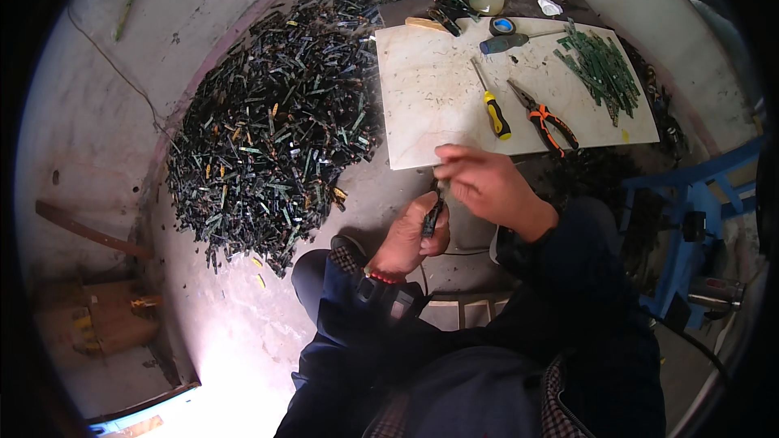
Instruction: The person sits on the floor and uses pliers to cut a green circuit board into smaller pieces. They then use a screwdriver to pry off components from the board and a brush to clean the surface.
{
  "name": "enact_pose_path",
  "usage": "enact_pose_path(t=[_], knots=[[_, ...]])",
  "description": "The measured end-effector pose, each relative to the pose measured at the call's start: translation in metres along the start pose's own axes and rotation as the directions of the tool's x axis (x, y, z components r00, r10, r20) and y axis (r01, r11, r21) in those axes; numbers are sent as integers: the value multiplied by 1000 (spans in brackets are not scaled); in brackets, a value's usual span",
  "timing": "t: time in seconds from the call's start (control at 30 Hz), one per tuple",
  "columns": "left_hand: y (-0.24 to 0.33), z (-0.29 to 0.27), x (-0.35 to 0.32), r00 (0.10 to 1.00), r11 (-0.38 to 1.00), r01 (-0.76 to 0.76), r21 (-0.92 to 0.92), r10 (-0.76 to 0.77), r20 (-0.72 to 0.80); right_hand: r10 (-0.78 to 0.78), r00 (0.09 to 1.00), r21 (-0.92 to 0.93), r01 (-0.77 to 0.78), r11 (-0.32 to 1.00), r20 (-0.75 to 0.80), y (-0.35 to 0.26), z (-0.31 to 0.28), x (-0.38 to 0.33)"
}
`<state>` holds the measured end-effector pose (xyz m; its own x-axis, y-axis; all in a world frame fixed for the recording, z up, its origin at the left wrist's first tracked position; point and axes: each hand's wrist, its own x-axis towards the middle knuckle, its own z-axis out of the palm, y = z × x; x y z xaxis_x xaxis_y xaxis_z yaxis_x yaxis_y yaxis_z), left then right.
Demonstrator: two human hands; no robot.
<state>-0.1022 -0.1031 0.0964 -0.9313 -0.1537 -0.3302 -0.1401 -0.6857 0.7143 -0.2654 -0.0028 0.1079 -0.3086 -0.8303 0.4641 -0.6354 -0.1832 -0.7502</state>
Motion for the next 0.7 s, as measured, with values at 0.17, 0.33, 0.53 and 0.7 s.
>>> enact_pose_path(t=[0.17, 0.33, 0.53, 0.7], knots=[[2, 5, 2, 996, 991, -63, 122, 56, 64, 685, 704, 747, -556, 366, 188, 7, -3, 4], [-4, 4, 1, 998, 988, -55, 144, 50, 39, 290, 957, 224, -285, 932, 11, -4, -13, 7], [-1, 4, -4, 1000, 1000, -1, 22, 1, 18, 199, 980, 214, -193, 957, -5, 3, -4, 1], [-1, 5, 5, 999, 997, -13, 80, 10, 43, 728, 665, 779, -541, 316, 166, 9, -3, 1]])
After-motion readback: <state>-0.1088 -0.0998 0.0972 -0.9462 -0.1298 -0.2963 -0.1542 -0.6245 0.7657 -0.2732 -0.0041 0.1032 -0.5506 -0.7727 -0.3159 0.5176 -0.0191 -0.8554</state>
